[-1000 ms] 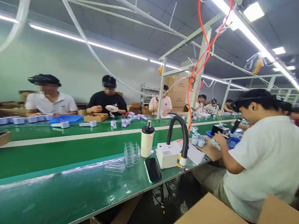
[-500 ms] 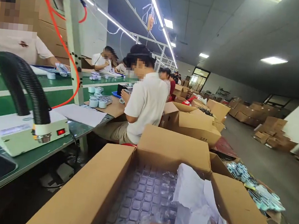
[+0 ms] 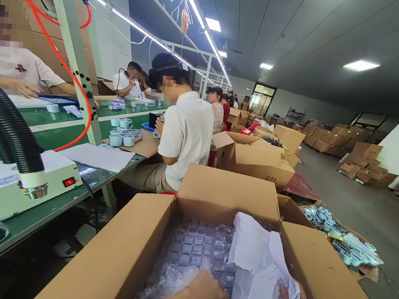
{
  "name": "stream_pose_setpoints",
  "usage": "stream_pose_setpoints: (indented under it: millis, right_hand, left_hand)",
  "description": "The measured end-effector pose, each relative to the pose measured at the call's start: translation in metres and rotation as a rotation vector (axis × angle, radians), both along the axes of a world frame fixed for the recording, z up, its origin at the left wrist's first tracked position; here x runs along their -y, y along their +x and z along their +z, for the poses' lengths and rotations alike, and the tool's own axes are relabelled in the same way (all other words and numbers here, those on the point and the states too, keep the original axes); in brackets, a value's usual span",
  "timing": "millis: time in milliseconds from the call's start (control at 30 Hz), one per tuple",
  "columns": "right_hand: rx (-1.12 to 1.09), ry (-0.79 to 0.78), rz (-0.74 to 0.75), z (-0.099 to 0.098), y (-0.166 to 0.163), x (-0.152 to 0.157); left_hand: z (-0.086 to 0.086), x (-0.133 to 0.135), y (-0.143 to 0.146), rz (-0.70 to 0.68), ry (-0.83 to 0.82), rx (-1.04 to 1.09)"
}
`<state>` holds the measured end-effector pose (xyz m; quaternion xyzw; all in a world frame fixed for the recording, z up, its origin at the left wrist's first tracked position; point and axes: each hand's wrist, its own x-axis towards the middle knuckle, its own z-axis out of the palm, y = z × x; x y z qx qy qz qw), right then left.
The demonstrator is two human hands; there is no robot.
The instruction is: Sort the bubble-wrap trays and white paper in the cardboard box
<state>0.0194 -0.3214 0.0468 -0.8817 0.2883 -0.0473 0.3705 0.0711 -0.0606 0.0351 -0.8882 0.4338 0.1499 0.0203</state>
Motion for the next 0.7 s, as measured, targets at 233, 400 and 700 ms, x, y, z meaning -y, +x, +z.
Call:
stream_pose_setpoints:
  millis: [233,400,700]
  right_hand:
    - [0.008,0.008,-0.005,0.0,0.0,-0.001]
    - [0.044,0.001,-0.017,-0.001,-0.002,-0.007]
    - [0.008,-0.024,0.012,-0.007,0.0,-0.007]
  left_hand:
    - [-0.05,0.019,-0.002,-0.203,-0.13,0.359]
    - [-0.057,0.019,-0.004,-0.247,-0.176,0.407]
    - [-0.075,0.027,0.003,-0.295,-0.126,0.38]
